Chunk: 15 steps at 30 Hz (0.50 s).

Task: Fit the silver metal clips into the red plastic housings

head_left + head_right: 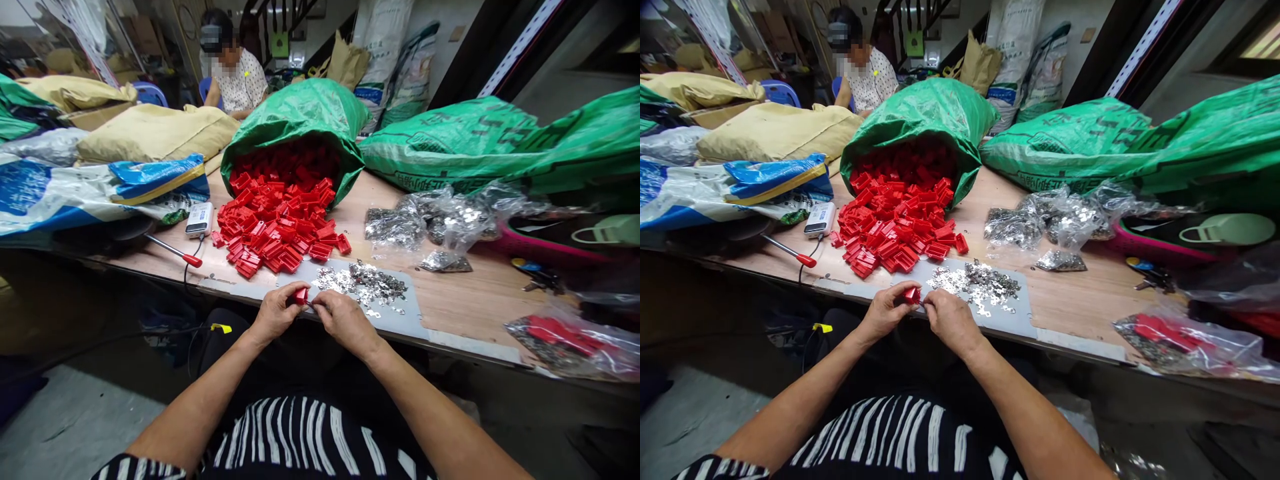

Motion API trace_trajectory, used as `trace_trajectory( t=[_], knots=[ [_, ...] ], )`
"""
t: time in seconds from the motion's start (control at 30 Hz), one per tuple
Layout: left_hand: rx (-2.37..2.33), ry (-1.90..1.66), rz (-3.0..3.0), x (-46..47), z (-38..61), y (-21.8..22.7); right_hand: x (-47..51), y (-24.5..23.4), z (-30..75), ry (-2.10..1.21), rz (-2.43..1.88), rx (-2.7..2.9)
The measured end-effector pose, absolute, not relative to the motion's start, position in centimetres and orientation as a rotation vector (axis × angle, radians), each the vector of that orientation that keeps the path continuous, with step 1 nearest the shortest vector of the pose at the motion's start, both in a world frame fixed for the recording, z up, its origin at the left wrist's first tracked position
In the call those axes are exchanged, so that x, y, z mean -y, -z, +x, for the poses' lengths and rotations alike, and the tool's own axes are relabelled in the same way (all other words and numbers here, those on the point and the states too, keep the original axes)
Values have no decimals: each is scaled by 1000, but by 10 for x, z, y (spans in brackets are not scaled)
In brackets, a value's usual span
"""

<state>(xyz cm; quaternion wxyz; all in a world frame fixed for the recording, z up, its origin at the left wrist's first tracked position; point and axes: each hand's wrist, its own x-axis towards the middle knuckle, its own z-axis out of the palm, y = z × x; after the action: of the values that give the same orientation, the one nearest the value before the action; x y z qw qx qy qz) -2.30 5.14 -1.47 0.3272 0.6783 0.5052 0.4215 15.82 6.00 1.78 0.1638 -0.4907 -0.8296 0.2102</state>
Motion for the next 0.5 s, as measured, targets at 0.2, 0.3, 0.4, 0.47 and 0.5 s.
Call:
trace_trajectory(
  t=[0.2,0.3,0.4,0.47,0.5],
  knots=[
    [-1314,-1143,1730,-49,-23,14,-54,-17,162,-668,-1351,2320],
    [-1316,-1190,1652,-41,-20,9,-53,-20,171,-756,-1210,2204],
    [-1252,-1318,1416,-30,-12,0,-48,-25,181,-912,-1142,2122],
    [-1124,-1417,1110,-22,-6,-8,-43,-28,186,-1035,-1140,2088],
    [-1038,-1424,934,-18,-3,-11,-41,-30,188,-1080,-1125,2076]
  ],
)
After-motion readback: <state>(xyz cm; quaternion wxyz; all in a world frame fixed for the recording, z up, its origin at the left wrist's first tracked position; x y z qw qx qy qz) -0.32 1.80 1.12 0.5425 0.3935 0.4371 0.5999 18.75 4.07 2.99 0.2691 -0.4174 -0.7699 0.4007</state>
